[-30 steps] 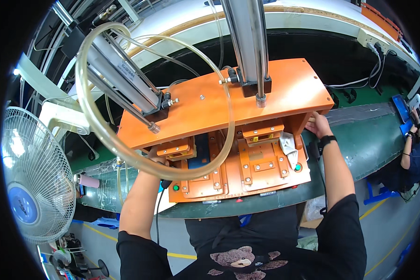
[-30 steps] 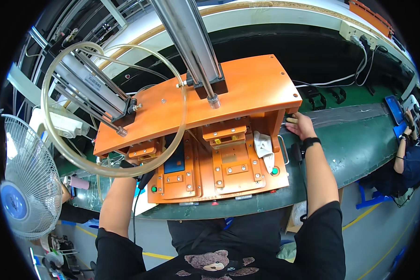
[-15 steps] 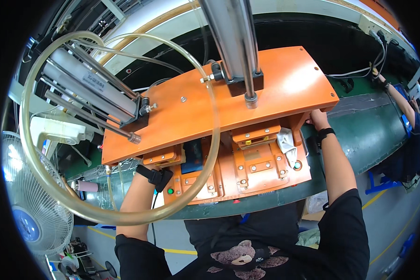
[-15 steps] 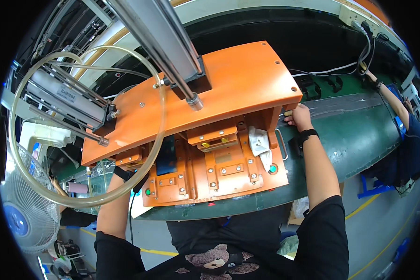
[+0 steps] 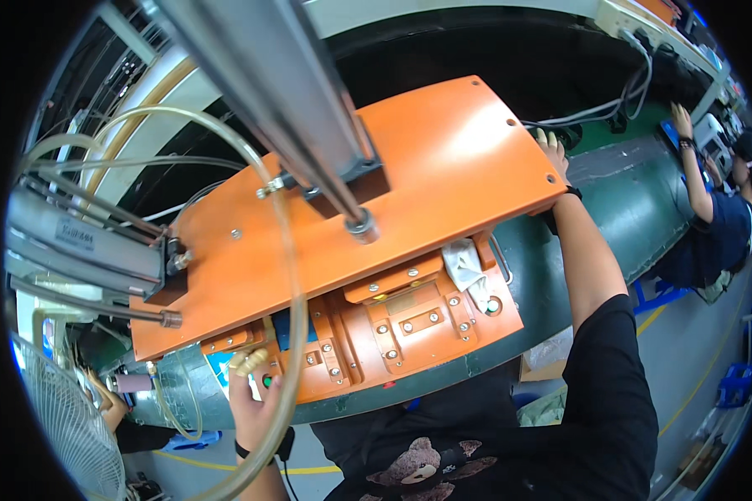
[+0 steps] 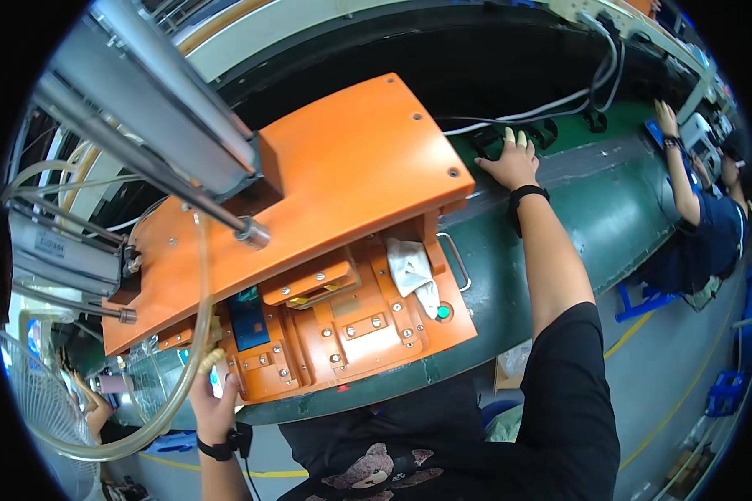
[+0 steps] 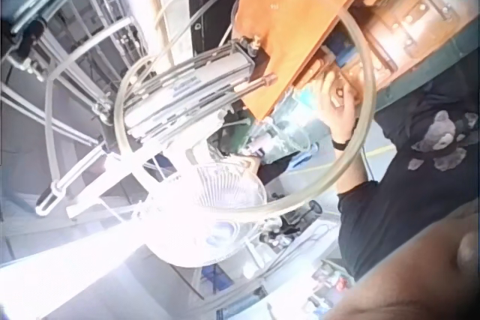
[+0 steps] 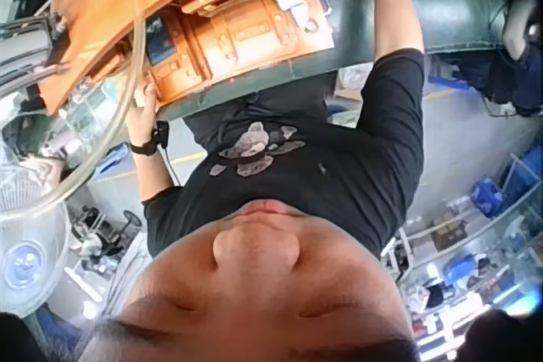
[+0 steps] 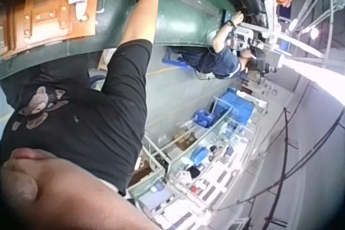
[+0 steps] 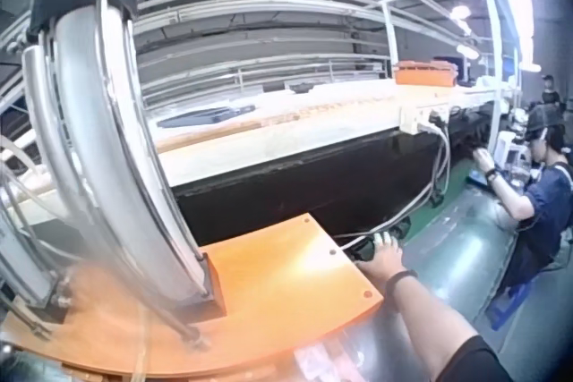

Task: Operating a pneumatic press to assemble electronic components, likely mobile phone housings.

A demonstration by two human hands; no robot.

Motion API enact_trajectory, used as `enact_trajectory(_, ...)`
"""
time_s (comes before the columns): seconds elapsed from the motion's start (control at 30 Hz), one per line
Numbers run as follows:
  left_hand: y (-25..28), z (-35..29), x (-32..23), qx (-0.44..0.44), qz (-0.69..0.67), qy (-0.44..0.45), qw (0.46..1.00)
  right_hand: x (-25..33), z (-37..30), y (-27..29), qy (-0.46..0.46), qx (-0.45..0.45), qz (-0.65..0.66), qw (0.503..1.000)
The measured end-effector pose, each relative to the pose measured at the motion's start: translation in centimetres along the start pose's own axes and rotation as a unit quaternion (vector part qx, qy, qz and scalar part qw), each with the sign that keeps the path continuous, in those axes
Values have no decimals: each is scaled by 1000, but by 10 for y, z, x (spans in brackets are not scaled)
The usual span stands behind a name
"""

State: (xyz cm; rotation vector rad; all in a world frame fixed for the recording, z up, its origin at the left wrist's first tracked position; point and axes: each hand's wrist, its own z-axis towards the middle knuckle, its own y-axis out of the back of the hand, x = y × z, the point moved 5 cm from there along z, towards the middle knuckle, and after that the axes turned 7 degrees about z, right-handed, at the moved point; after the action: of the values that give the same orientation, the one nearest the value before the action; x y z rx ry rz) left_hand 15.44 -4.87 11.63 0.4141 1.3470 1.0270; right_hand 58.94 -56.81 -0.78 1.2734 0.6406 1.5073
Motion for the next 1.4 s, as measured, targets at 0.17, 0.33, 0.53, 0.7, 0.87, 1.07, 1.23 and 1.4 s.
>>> enact_trajectory(0.17, 0, -34, -13, -40, -46, -13, 998, -18, 25, -27, -71, 88, 308, 945)
enact_trajectory(0.33, 10, -56, -12, -58, -10, -63, 996, 27, -54, 32, -174, 226, 795, 536)
enact_trajectory(0.53, 1, -54, -40, -50, -45, -200, 977, 45, -236, 154, -262, 251, 847, 389)
enact_trajectory(0.7, -16, -67, -70, 44, -117, -299, 946, 66, -364, 196, -78, 361, 838, 402)
enact_trajectory(0.87, -33, -92, -105, 155, -144, -386, 898, 170, -448, 179, -103, 577, 764, 269)
enact_trajectory(1.07, -17, -86, -85, 137, -39, -353, 925, 231, -463, 130, -124, 633, 748, 152)
enact_trajectory(1.23, 2, -46, -71, 136, -63, -325, 934, 259, -446, 111, -103, 612, 749, 232)
enact_trajectory(1.4, 18, 4, -45, 153, -23, -279, 948, 242, -444, 106, -59, 621, 704, 339)
